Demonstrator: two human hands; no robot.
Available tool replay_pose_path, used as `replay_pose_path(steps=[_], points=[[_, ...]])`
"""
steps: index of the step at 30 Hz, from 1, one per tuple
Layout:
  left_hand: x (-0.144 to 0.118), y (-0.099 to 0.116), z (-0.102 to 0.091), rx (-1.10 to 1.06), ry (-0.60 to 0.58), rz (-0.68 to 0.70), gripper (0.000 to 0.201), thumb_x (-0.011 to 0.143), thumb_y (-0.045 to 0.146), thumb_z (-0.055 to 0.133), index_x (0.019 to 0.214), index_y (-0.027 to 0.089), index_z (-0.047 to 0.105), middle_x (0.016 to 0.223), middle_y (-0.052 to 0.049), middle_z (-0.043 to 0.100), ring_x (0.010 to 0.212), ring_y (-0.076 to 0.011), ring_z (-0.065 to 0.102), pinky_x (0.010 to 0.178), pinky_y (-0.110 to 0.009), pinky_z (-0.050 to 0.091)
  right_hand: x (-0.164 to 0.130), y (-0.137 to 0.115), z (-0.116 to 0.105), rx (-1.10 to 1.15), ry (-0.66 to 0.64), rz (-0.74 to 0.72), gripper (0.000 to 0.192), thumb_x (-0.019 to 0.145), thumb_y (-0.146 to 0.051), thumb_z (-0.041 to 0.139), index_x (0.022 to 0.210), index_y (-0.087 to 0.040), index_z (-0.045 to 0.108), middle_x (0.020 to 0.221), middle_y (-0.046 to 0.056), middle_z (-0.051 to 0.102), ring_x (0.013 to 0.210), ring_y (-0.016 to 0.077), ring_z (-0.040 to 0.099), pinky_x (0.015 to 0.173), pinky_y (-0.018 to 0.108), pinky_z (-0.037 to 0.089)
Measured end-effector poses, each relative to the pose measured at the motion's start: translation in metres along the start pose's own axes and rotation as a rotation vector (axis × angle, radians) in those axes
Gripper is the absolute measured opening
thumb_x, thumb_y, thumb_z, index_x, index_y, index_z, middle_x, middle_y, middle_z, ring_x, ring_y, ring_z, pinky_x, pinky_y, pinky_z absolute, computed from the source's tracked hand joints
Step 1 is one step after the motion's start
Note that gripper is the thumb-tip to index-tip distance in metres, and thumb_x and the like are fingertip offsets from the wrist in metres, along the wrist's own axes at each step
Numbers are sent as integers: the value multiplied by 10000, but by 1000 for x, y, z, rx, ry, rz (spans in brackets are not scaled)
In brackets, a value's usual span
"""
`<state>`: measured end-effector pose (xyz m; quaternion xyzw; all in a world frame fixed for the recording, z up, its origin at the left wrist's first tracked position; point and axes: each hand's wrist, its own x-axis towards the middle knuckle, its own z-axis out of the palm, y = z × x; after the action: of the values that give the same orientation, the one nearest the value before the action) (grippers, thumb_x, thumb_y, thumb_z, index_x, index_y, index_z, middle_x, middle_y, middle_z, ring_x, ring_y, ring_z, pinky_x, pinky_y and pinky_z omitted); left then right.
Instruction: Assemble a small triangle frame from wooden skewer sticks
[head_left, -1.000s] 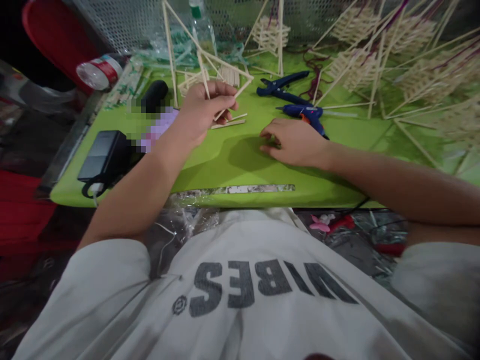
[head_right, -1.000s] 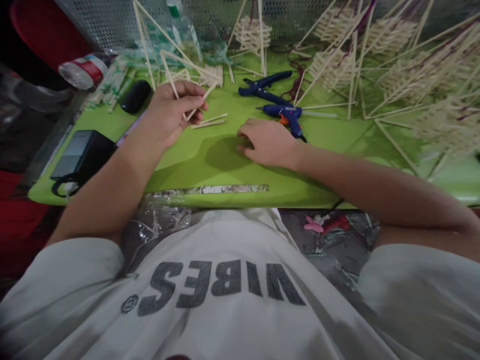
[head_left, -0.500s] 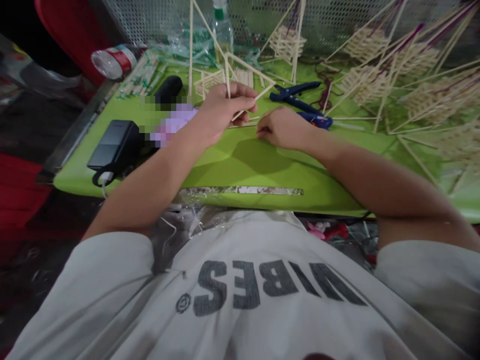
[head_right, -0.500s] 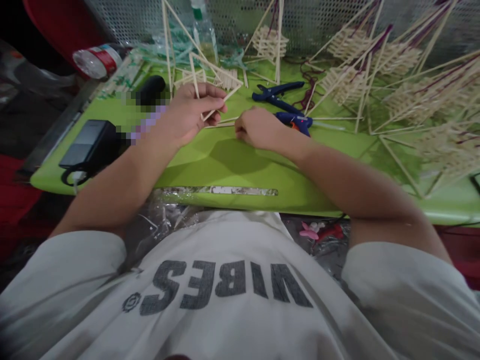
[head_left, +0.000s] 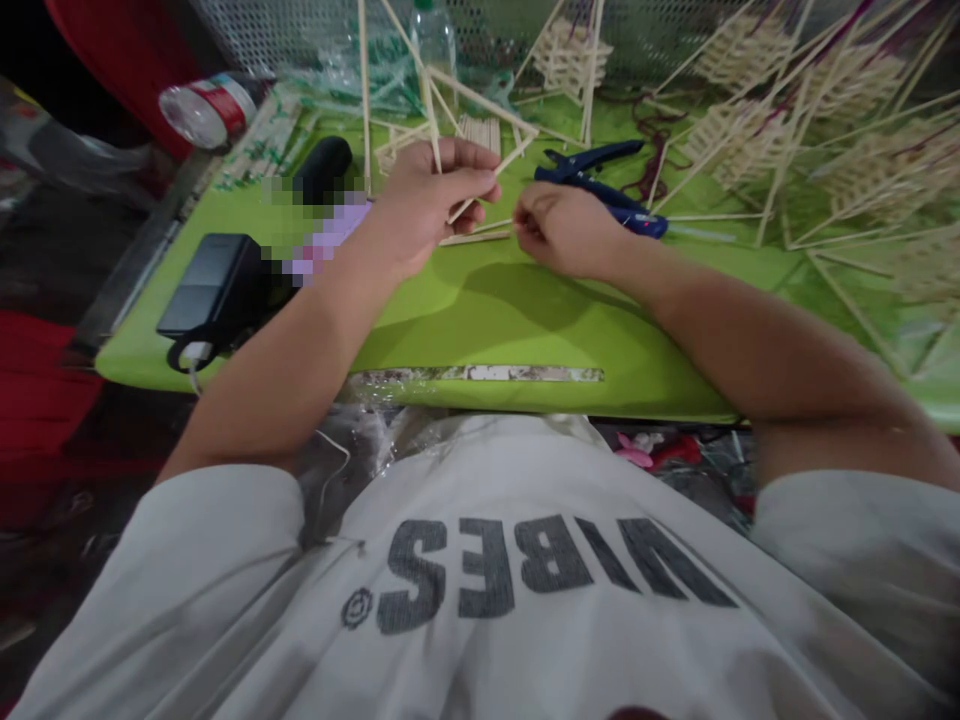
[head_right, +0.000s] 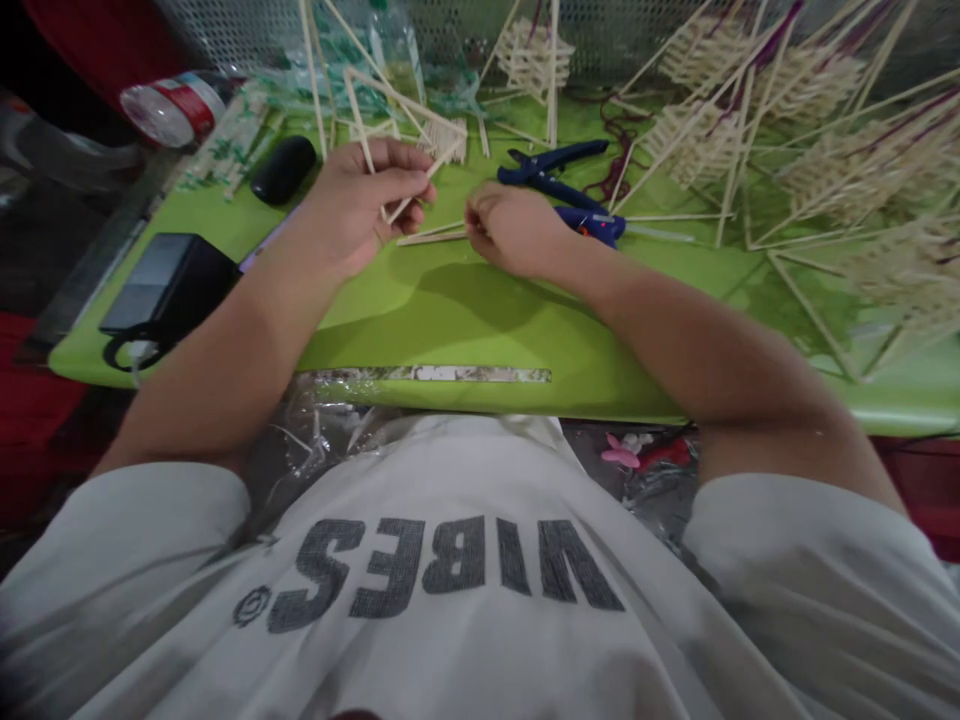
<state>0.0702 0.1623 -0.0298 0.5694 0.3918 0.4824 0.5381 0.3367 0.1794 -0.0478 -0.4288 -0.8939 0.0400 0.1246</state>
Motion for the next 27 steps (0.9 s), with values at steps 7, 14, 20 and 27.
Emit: replay_pose_path(steps=[7, 14, 20, 27], points=[[-6, 5, 7, -4, 18, 17, 197, 779, 479, 1053, 910, 408, 925, 970, -44, 894, 843, -288, 767, 767, -490, 583, 4, 16, 3, 116, -113, -143, 345, 1108, -539, 697, 1236, -278, 884, 1346, 190, 937, 1173, 378, 802, 1146, 577, 615], [-7, 7, 10, -57, 26, 9, 151, 767, 399, 1043, 857, 383, 922, 880, -33, 827, 724, -215, 659, 697, -438, 517, 0, -16, -2, -75, -153, -110, 273, 1154, -321, 618, 1223, -281, 879, 1390, 160, 932, 1256, 408, 842, 1075, 526, 633], [-4, 1, 7, -90, -12, 23, 136, 935, 311, 1010, 977, 309, 880, 889, -29, 827, 727, -174, 586, 729, -403, 511, 0, -29, -3, -327, -216, -21, 381, 1148, -250, 626, 1473, -242, 826, 1495, 186, 913, 1093, 418, 861, 838, 508, 599], [-6, 1, 4, -94, -56, 52, 132, 1083, 177, 895, 1030, 297, 880, 922, -20, 845, 771, -166, 563, 738, -375, 476, 3, -21, -4, -177, -27, 112, 435, 1235, -355, 479, 1501, -264, 810, 1628, 207, 857, 1306, 443, 843, 1027, 576, 665]])
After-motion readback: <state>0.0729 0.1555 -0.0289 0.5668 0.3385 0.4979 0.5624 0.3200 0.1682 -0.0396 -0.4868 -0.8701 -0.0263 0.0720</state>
